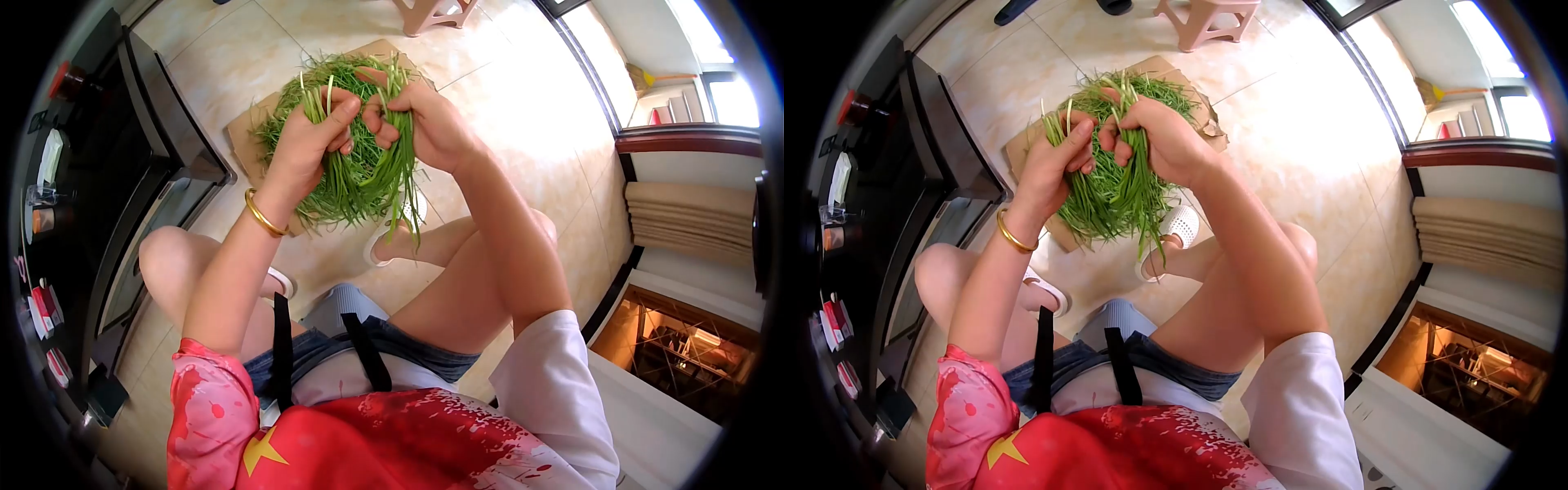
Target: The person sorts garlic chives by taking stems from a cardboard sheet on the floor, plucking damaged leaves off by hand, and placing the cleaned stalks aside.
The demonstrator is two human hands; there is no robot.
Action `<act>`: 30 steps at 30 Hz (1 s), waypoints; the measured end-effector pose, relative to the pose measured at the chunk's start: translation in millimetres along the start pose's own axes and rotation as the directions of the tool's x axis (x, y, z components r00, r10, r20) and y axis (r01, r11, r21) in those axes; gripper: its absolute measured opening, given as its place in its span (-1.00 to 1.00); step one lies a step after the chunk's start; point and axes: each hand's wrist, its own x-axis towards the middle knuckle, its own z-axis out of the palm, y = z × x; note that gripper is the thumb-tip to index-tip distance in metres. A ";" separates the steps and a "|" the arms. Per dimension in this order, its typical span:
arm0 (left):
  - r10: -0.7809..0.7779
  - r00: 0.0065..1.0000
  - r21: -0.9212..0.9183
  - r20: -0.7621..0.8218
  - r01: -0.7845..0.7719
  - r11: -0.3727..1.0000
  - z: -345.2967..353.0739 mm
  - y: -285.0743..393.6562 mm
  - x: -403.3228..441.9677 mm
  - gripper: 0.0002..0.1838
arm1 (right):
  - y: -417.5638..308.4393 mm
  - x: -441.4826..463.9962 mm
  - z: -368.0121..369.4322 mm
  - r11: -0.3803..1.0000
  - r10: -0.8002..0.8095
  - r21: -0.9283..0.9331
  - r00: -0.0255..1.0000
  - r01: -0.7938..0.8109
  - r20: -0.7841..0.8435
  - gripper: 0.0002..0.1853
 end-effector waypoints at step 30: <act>0.157 0.981 -0.018 -0.113 -0.160 0.987 -33.5 30.0 4.0 -0.78 | -6.8 4.5 -12.6 0.873 -0.424 -0.467 0.686 0.137 -0.592 -0.78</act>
